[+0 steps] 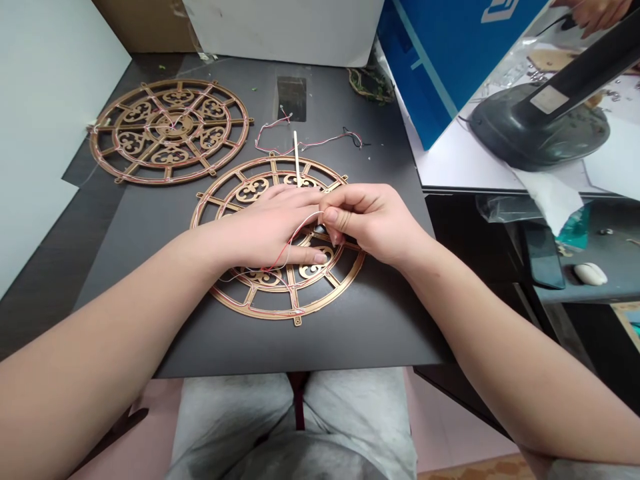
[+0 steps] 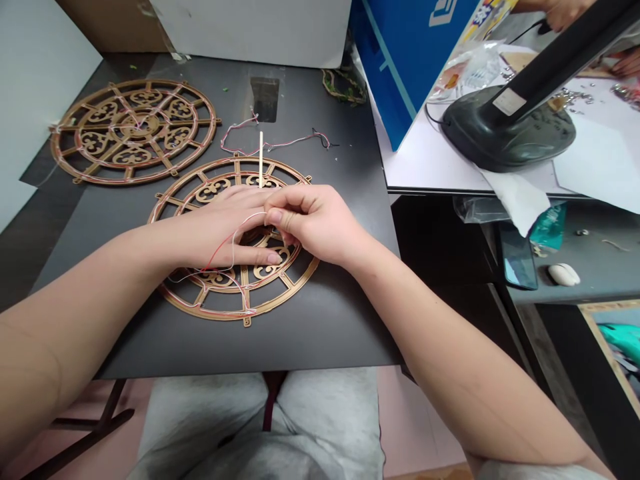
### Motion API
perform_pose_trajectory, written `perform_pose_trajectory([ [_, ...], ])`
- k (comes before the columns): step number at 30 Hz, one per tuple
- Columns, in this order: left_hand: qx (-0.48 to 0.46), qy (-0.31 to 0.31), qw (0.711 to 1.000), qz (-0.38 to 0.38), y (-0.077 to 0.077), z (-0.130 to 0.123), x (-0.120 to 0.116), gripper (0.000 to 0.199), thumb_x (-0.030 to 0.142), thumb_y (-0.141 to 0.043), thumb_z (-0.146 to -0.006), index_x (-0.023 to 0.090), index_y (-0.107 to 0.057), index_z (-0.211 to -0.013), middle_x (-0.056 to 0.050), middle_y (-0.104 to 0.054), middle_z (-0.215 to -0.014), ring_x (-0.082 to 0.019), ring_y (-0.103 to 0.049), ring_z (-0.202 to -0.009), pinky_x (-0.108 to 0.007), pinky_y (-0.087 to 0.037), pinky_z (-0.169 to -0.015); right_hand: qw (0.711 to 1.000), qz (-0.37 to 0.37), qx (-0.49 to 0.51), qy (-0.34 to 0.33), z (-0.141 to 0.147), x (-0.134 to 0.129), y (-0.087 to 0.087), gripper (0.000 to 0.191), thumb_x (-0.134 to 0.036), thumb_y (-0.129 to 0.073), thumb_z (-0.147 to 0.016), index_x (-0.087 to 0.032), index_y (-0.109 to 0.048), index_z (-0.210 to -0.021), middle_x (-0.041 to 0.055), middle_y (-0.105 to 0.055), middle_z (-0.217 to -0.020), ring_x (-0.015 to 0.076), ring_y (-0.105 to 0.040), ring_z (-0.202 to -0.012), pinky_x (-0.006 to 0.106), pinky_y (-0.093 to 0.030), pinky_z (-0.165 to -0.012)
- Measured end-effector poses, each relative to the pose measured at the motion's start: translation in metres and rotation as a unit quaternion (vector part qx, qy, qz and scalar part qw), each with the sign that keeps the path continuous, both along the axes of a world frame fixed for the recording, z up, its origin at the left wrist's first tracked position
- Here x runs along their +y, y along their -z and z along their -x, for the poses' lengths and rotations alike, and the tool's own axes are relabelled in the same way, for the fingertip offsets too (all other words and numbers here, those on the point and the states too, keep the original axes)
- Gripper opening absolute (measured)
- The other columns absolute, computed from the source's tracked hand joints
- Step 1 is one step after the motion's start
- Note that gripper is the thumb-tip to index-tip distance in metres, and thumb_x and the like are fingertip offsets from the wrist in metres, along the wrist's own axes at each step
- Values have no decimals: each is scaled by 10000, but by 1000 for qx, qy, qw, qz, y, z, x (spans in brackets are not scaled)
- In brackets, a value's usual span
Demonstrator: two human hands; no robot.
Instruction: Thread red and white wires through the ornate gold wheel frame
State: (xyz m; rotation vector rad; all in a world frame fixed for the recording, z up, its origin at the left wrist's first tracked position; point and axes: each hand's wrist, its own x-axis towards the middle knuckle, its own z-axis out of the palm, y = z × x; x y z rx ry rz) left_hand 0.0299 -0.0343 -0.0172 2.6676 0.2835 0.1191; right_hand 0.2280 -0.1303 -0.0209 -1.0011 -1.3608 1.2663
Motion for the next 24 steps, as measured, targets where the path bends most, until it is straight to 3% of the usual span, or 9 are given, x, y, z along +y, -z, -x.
perform_pose_trajectory([
  [12, 18, -7, 1000, 6, 0, -1, 0, 499, 632, -659, -953, 270, -671, -1297, -79, -469, -1608, -353, -370, -1502, -526, -202, -1277, 1000, 1, -16, 25, 2, -1, 0, 202, -292, -765, -896, -123, -693, -813, -1, -574, -615, 70, -443, -505, 209, -319, -454],
  [24, 17, -3, 1000, 0, -1, -2, -1, 470, 628, -644, -961, 262, -657, -1256, -76, -485, -1586, -352, -385, -1483, -528, -210, -1263, 999, 3, -32, 25, 1, -3, -5, 200, -277, -754, -909, -123, -682, -806, 3, -579, -654, 68, -453, -528, 212, -345, -476],
])
